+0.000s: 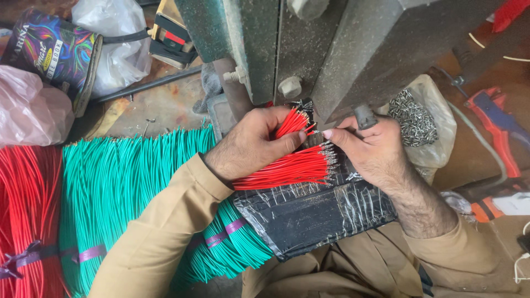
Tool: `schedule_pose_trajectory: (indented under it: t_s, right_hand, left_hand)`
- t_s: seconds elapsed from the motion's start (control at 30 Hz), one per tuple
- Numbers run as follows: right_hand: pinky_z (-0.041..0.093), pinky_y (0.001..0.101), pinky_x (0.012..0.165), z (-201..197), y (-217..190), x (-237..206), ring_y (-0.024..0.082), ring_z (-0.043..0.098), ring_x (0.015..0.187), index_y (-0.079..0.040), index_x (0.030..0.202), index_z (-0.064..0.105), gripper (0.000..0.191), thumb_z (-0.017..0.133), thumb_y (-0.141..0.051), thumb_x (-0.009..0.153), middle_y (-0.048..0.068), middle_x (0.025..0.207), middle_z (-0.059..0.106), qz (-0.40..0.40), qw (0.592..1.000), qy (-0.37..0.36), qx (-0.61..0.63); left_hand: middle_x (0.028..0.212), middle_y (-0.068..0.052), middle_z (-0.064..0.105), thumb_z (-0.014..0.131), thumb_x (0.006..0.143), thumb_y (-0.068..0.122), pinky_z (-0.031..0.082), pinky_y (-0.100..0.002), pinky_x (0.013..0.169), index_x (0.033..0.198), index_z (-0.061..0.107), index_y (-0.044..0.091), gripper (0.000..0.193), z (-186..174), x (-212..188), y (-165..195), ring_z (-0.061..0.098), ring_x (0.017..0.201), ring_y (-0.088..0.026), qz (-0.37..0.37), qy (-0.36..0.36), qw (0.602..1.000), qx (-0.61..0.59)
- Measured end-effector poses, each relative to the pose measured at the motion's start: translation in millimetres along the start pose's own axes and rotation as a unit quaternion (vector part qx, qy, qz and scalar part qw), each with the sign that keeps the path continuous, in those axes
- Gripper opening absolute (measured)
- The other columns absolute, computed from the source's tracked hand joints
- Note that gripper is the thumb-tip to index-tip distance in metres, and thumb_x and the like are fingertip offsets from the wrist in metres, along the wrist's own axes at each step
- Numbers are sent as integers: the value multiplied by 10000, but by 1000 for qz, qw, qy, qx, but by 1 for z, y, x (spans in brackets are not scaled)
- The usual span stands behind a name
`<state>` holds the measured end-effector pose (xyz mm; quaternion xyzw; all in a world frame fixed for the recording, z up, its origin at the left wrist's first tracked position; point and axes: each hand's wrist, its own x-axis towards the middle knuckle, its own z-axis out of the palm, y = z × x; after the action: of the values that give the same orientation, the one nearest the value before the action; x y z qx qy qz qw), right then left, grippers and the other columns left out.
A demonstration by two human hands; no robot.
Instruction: The person holds a bundle of red insulated wires and, one at a time, inserts the stripped end of a wire with a metal terminal into a bench-mounted crimping press, operates the press to crimp the terminal onto the wire, and places the finished wire back onto the bundle, repeating the cycle continuously.
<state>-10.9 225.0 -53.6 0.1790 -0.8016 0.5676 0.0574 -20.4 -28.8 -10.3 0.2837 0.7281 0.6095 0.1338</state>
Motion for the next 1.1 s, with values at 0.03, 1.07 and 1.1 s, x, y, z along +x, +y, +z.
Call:
schedule_pose_trajectory:
  t_s: [0.03,1.07,1.1]
  right_hand:
    - [495,210,658,-1,0,-1,26,583,738,11,922,741,98,751,-77,964,-12,792,692,1,1000,-1,-5]
    - [557,353,844,-47,-27,-30,231,706,943,-39,997,723,107,699,-75,900,112,969,718,-15,950,-97,-297]
    - [554,350,840,-44,-26,-29,227,702,929,-22,1023,701,102,687,-69,933,117,944,714,1,952,-82,-295]
  left_hand:
    - [889,22,657,671,983,97,545,-255,804,1087,675,-7,147,0,0,1,572,868,-43,-5,-1,1000,-3]
    - [912,35,688,700,998,124,554,-248,799,1093,699,7,151,4,2,-5,587,869,-31,-25,-2,999,-40]
    - [923,37,693,707,985,119,556,-247,806,1094,696,5,158,4,2,-5,589,875,-28,-26,-2,998,-54]
